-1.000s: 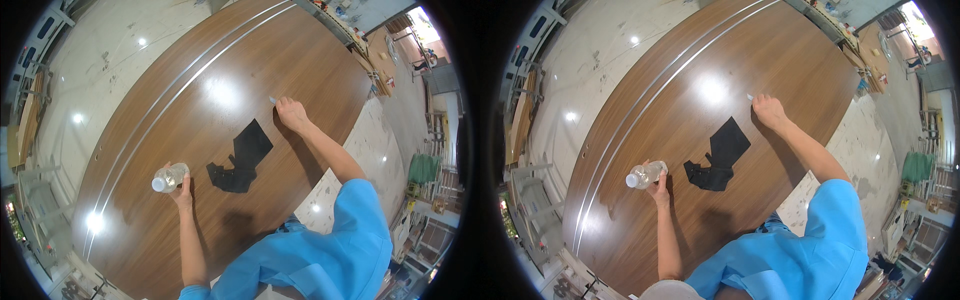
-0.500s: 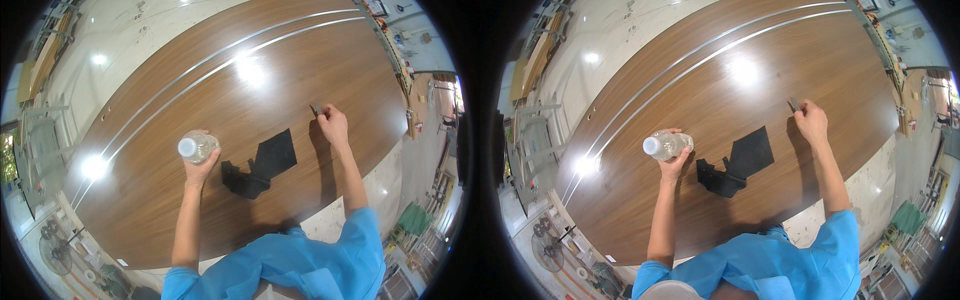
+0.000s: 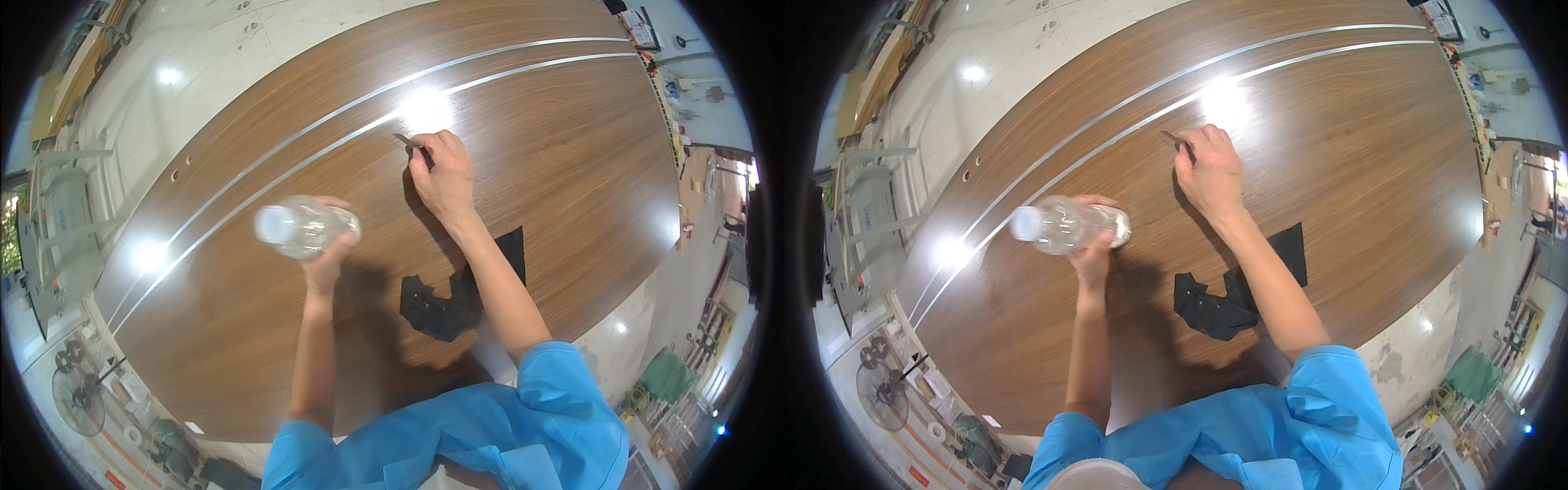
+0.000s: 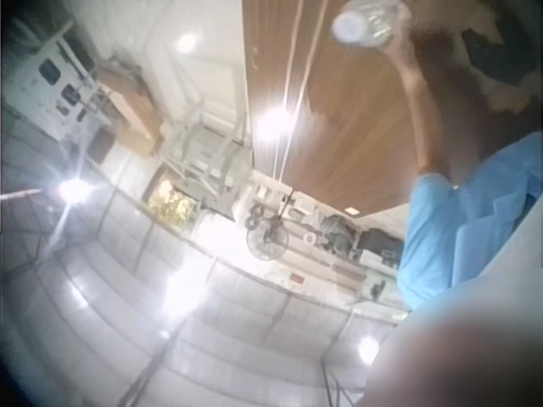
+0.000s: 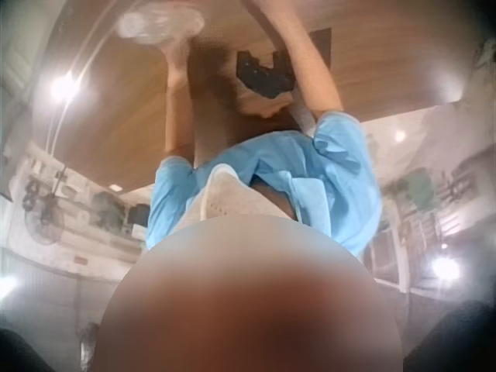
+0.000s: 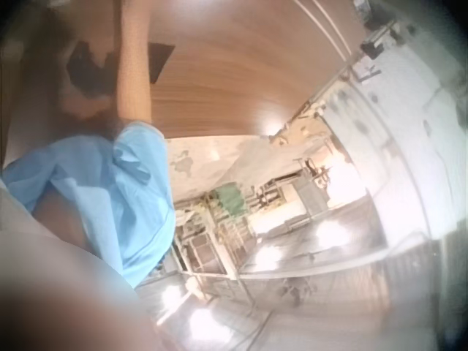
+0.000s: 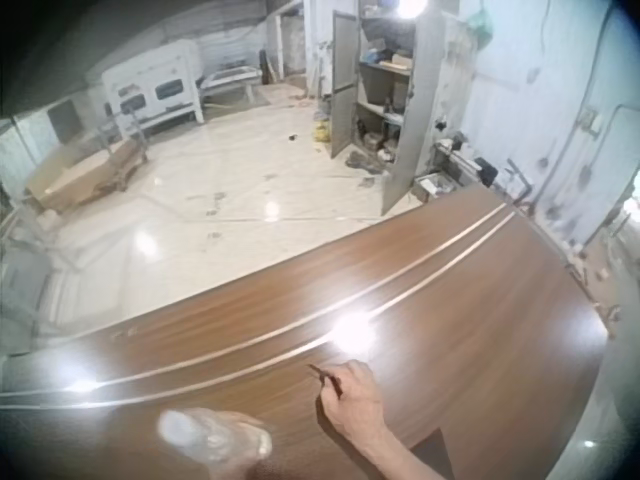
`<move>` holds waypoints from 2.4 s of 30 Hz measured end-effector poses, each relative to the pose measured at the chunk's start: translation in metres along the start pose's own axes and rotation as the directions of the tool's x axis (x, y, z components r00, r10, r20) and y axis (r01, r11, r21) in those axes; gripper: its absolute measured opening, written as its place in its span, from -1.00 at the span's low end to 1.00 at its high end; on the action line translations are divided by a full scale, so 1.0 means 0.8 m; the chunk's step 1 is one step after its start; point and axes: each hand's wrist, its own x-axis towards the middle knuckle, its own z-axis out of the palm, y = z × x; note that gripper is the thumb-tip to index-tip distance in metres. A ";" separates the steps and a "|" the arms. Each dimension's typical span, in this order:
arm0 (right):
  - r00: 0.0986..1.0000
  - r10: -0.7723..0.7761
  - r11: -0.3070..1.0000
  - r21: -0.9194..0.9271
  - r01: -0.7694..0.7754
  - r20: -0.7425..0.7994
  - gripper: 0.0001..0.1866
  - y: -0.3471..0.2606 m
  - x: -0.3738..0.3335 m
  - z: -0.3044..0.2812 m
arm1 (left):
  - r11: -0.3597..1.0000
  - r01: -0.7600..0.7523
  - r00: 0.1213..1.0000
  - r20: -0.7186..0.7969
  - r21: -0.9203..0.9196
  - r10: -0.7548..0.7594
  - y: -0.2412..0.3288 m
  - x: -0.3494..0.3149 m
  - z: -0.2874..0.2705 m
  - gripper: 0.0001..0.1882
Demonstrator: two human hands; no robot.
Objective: The person wipes a large wooden tabletop with a black cloth while holding a clear plastic bottle. They pour liquid onto the surface and continue wiping along two parallel white lines, then use a small blue tool to scrape or adjust the lines.
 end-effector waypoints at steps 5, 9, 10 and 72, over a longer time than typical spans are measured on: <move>0.992 -0.123 0.963 -0.244 0.112 -0.028 -0.77 -0.010 0.003 0.029 | 0.961 -0.233 0.952 -0.239 -0.150 0.193 -0.015 0.080 -0.036 -0.34; 0.987 -0.158 0.952 -0.264 0.154 0.006 -0.78 -0.012 0.005 0.040 | 0.948 -0.301 0.933 -0.238 -0.099 0.271 -0.024 0.086 -0.045 -0.32; 0.986 -0.166 0.950 -0.273 0.152 -0.028 -0.78 -0.011 0.006 0.042 | 0.957 -0.289 0.938 -0.211 -0.036 0.275 -0.024 0.084 -0.048 -0.32; 0.884 0.449 0.659 0.718 -0.226 -0.133 -0.74 -0.018 -0.030 0.012 | 0.984 -0.109 0.991 -0.090 -0.139 0.097 -0.001 0.105 -0.077 -0.50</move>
